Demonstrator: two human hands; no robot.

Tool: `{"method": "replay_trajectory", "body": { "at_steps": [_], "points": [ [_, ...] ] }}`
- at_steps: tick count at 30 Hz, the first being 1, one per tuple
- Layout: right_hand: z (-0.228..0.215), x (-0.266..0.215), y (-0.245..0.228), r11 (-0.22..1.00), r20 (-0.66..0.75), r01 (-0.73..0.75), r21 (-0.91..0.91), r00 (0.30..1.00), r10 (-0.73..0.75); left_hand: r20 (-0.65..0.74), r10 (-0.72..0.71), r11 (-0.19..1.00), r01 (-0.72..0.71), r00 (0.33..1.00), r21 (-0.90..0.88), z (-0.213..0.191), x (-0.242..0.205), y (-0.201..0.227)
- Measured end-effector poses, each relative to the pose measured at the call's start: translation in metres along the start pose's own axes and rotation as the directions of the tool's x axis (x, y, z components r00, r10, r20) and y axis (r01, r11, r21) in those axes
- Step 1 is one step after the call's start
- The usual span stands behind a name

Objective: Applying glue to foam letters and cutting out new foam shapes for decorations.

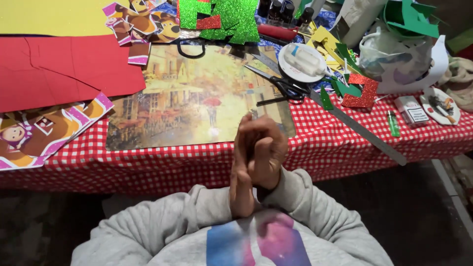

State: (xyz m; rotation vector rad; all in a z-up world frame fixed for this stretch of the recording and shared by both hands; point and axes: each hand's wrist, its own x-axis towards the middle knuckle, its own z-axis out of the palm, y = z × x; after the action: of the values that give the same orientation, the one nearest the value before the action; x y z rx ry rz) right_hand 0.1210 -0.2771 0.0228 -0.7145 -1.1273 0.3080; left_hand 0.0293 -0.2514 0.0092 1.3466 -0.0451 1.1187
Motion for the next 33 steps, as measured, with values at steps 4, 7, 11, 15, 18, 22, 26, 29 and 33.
{"method": "replay_trajectory", "body": {
  "at_steps": [4,7,11,15,18,22,26,29,33],
  "points": [
    [0.03,0.015,-0.015,0.824,-0.097,-0.019,-0.567,0.994,-0.044,0.273,-0.039,0.991,0.073,0.961,-0.115,-0.004,0.029,0.021],
    [0.061,0.022,-0.02,0.91,0.148,-0.063,-0.409,0.98,0.134,0.058,0.244,0.948,-0.225,0.968,-0.226,0.0,0.05,0.025],
    [0.055,0.007,0.01,0.969,0.447,-0.077,-0.233,0.877,0.177,-0.28,0.362,0.925,-0.381,0.889,-0.012,-0.025,0.067,0.024],
    [0.063,0.037,0.033,0.995,0.118,-0.078,-0.057,0.989,0.085,-0.042,0.459,0.884,-0.452,0.887,0.116,-0.027,0.064,-0.005],
    [-0.002,0.094,0.01,0.961,0.222,-0.17,-0.22,0.95,0.219,0.378,0.181,0.976,-0.213,0.908,0.044,-0.048,0.088,0.003],
    [-0.067,0.117,0.012,0.964,0.245,-0.098,-0.248,0.956,0.16,0.524,0.039,0.981,-0.132,0.851,0.141,-0.089,0.118,-0.01],
    [-0.134,0.103,0.021,0.58,0.228,-0.027,-0.814,0.904,0.362,0.565,-0.293,0.842,-0.072,0.771,0.535,-0.134,0.137,-0.002],
    [-0.159,0.099,0.023,0.399,0.187,-0.013,-0.917,0.869,0.458,0.502,-0.391,0.708,-0.096,0.772,0.699,-0.171,0.147,0.009],
    [-0.172,0.105,0.016,0.211,0.252,0.156,-0.965,0.774,0.58,0.344,-0.599,0.455,-0.046,0.723,0.889,-0.212,0.16,0.028]
  ]
}}
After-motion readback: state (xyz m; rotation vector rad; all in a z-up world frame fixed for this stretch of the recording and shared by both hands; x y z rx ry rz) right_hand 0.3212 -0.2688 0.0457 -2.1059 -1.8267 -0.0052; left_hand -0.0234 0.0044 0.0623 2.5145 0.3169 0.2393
